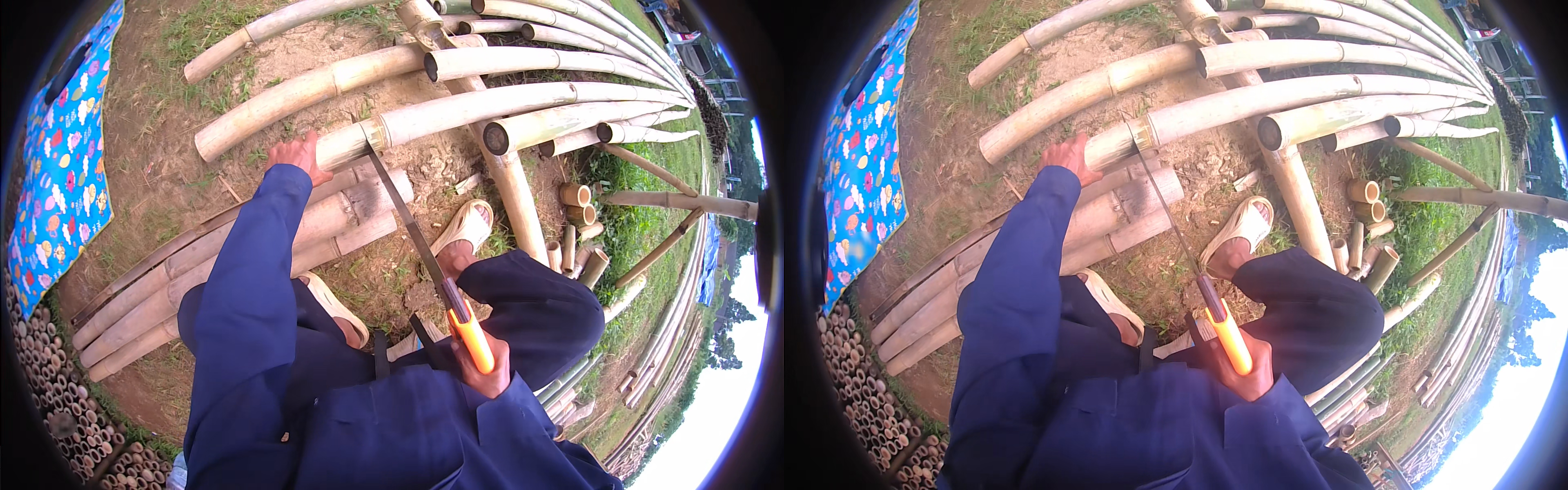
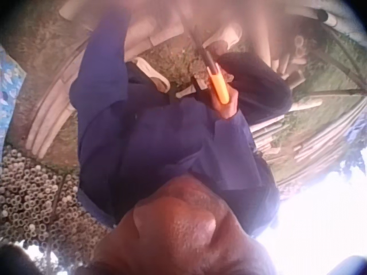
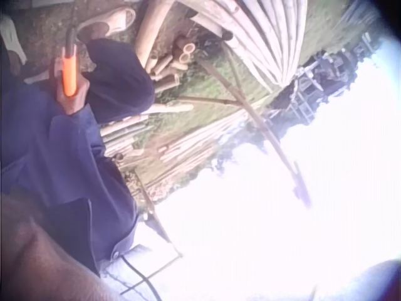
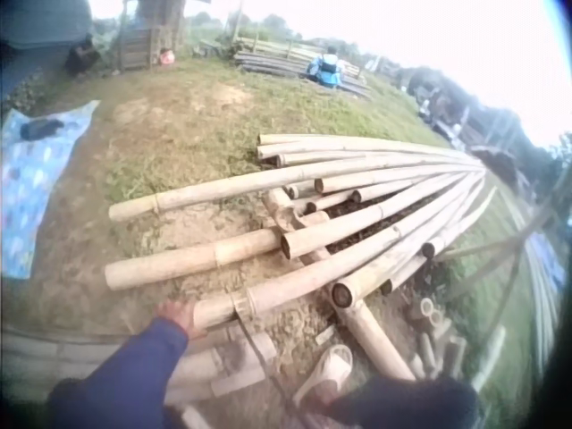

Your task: The person uses a hand saw to cut bamboo poles into shorter sections. They position each pole, saw through it, and set the cut piece aside, repeating the process with multiple bamboo poles.

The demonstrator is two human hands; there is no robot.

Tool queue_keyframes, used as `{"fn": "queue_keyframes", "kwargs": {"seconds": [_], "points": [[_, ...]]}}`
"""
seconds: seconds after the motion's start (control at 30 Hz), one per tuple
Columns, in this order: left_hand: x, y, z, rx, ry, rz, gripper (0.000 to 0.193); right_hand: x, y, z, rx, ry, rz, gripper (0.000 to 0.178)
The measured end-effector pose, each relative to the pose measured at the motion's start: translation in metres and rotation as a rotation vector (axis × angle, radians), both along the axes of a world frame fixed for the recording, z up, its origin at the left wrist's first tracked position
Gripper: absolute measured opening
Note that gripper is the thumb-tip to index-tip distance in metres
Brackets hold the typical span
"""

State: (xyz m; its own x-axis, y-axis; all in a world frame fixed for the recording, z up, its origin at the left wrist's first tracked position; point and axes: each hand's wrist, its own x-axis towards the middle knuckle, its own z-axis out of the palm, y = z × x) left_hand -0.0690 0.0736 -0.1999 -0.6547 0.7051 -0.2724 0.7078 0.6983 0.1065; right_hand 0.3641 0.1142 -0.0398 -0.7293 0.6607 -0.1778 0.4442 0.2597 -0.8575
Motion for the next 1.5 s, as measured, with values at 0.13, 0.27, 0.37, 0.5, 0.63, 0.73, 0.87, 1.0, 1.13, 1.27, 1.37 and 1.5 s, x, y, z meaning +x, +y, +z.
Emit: {"fn": "queue_keyframes", "kwargs": {"seconds": [0.13,0.27,0.37,0.5,0.63,0.73,0.87,1.0,1.13,1.27,1.37,1.5], "points": [[0.004,0.008,-0.001,0.034,0.020,-0.041,0.074,-0.038,0.026,-0.030,-0.190,-0.088,-0.029,0.015],[-0.002,0.006,-0.010,0.069,-0.029,-0.021,0.078,-0.036,0.025,-0.027,-0.065,-0.037,0.047,0.018],[-0.004,0.003,0.003,-0.026,-0.038,0.036,0.081,-0.001,0.008,0.026,-0.077,0.004,-0.004,0.022],[0.005,0.018,-0.001,-0.017,-0.024,0.046,0.084,-0.031,0.033,-0.028,-0.002,-0.076,0.065,0.017],[-0.005,0.006,-0.001,-0.005,-0.036,0.015,0.085,-0.041,0.027,-0.047,-0.057,-0.052,0.076,0.020],[0.000,0.006,0.004,0.004,-0.024,0.032,0.085,0.003,0.008,0.001,-0.076,-0.012,0.033,0.023],[0.014,0.014,0.002,0.028,-0.010,0.048,0.084,-0.007,0.023,0.007,-0.083,-0.075,0.007,0.021],[-0.005,0.009,-0.003,0.022,0.011,0.059,0.082,-0.048,0.041,-0.035,-0.040,-0.112,0.081,0.019],[-0.003,0.007,-0.003,0.019,-0.027,0.058,0.079,-0.046,0.031,-0.040,-0.014,-0.035,0.062,0.023],[0.003,0.009,0.005,0.025,-0.026,0.056,0.079,-0.045,0.028,-0.045,0.001,-0.048,0.062,0.026],[-0.001,0.010,0.004,0.052,-0.023,0.041,0.080,-0.047,0.029,-0.042,-0.002,-0.077,0.066,0.030],[0.000,0.013,0.010,0.045,-0.069,0.069,0.086,-0.049,0.028,-0.037,0.010,-0.068,0.052,0.033]]}}
